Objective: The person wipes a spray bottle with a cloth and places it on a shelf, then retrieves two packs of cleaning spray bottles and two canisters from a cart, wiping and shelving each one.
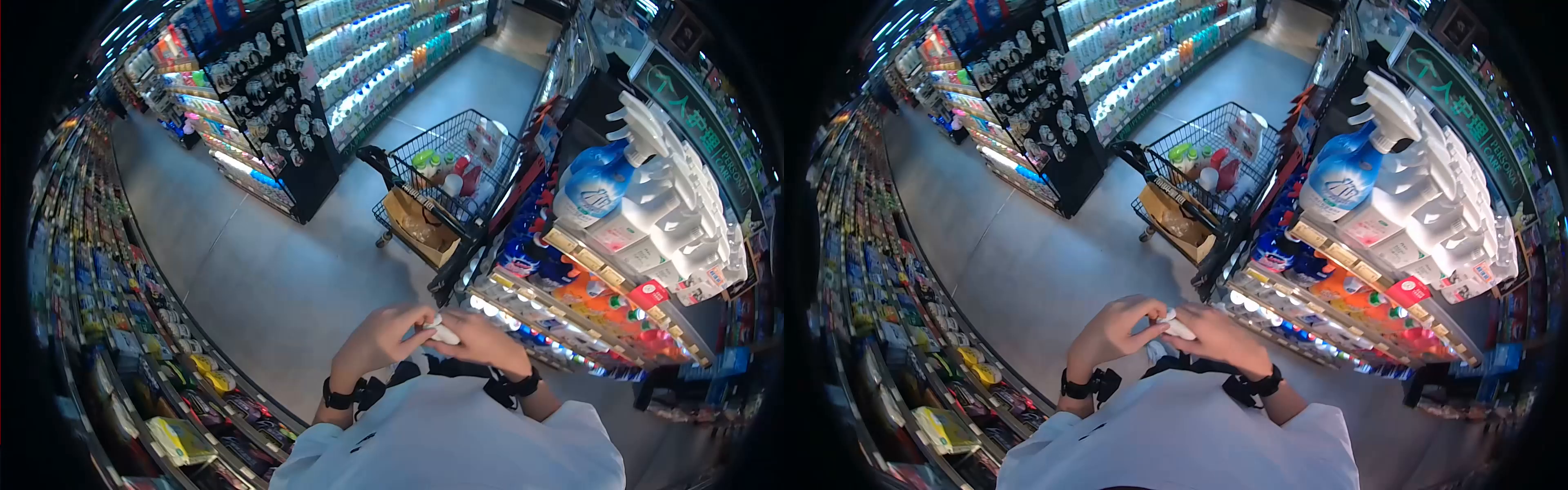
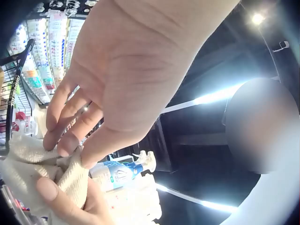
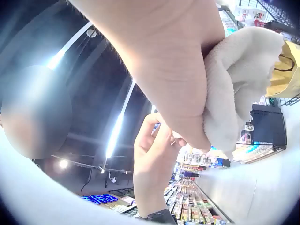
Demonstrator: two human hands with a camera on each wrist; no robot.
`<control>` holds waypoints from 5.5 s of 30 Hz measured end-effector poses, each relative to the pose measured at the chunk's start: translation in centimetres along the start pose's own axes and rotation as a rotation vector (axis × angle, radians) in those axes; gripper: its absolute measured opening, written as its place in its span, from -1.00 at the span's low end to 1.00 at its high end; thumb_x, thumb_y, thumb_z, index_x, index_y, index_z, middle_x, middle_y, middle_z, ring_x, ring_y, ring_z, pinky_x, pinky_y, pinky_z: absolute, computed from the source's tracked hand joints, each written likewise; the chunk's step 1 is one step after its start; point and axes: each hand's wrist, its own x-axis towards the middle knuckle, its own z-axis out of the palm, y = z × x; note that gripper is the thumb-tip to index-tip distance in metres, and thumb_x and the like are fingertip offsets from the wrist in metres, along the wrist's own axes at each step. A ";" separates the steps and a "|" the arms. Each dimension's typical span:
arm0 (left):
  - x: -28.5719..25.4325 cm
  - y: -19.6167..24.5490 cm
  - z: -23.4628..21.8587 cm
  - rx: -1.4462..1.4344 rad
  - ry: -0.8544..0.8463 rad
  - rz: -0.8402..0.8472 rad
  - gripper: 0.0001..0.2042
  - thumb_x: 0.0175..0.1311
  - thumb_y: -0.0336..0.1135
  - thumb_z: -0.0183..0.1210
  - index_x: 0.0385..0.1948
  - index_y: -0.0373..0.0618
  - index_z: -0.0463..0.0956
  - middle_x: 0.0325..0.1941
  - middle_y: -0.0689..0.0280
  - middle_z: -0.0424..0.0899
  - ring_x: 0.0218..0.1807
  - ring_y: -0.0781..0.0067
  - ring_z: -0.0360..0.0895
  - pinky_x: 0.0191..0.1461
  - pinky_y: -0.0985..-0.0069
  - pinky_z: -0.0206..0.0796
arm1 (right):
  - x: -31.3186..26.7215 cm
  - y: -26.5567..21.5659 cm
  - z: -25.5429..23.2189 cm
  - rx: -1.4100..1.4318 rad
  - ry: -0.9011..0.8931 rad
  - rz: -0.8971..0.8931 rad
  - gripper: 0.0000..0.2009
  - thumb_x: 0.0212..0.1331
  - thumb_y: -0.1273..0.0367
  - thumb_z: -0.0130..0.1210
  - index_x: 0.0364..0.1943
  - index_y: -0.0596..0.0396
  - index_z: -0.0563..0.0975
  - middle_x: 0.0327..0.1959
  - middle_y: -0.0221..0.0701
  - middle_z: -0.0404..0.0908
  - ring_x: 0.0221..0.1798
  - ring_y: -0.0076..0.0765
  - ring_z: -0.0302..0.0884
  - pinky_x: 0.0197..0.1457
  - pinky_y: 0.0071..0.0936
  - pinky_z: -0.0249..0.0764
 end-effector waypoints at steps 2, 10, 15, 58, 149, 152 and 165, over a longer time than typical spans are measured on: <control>1.6 -1.4 -1.0 -0.029 -0.061 0.009 -0.82 0.32 -0.40 0.33 -0.14 -0.18 0.54 -0.33 0.17 0.65 -0.28 0.09 0.60 -0.17 0.29 0.43 | 1.1 0.1 -0.6 -0.019 0.020 0.052 -0.65 0.29 0.17 0.34 -0.08 0.16 0.58 -0.20 -0.08 0.66 -0.16 0.18 0.64 -0.10 -0.04 0.55; 13.2 -4.9 -3.4 0.031 -0.287 0.089 -0.87 0.38 -0.37 0.28 -0.18 -0.18 0.56 -0.34 0.14 0.64 -0.29 0.05 0.59 -0.19 0.25 0.41 | 5.1 6.1 -3.3 0.069 0.182 0.197 -0.69 0.30 0.22 0.34 -0.11 0.18 0.58 -0.26 -0.12 0.63 -0.24 0.16 0.60 -0.16 -0.07 0.50; 22.2 -6.1 -5.3 0.156 -0.249 0.188 -0.88 0.41 -0.39 0.25 -0.21 -0.24 0.59 -0.30 0.13 0.68 -0.25 0.07 0.63 -0.18 0.29 0.42 | 6.9 9.3 -6.5 0.013 0.341 0.279 -0.74 0.33 0.28 0.30 -0.10 0.19 0.58 -0.23 -0.09 0.65 -0.19 0.22 0.62 -0.14 -0.05 0.51; 71.2 -46.4 11.3 0.416 -0.091 0.153 -0.70 0.04 -0.43 0.47 -0.12 -0.06 0.73 -0.01 0.22 0.69 0.13 0.05 0.58 0.31 0.08 0.35 | 19.4 13.6 -8.0 0.066 1.137 1.417 -0.71 0.25 0.32 0.35 -0.07 0.24 0.61 -0.27 0.00 0.69 -0.27 0.21 0.66 -0.15 -0.15 0.55; 31.0 28.2 42.3 -0.091 0.249 0.657 -0.41 0.13 -0.42 0.52 0.28 -0.20 0.60 0.20 0.11 0.68 0.09 0.22 0.67 0.10 0.37 0.54 | -51.1 8.8 -37.2 0.107 1.442 0.190 -0.19 0.01 0.16 0.65 0.24 0.16 0.36 0.02 -0.34 0.59 0.02 -0.40 0.58 0.16 -0.42 0.50; 31.5 27.4 43.1 -0.025 0.348 0.664 -0.47 0.23 -0.50 0.43 0.29 -0.18 0.59 0.23 0.11 0.66 0.11 0.20 0.66 0.13 0.36 0.52 | -49.9 10.0 -38.2 0.075 1.389 0.214 -0.33 -0.01 0.20 0.66 0.06 0.15 0.45 -0.13 -0.45 0.60 -0.12 -0.51 0.55 0.04 -0.51 0.52; 31.7 25.8 44.7 0.077 0.318 0.542 -0.52 0.28 -0.52 0.38 0.27 -0.29 0.56 0.28 0.08 0.62 0.22 0.14 0.62 0.28 0.31 0.46 | -47.6 13.8 -38.9 0.060 1.285 0.298 -0.34 -0.01 0.51 0.59 0.19 0.28 0.46 0.09 -0.37 0.57 0.06 -0.46 0.62 0.11 -0.51 0.58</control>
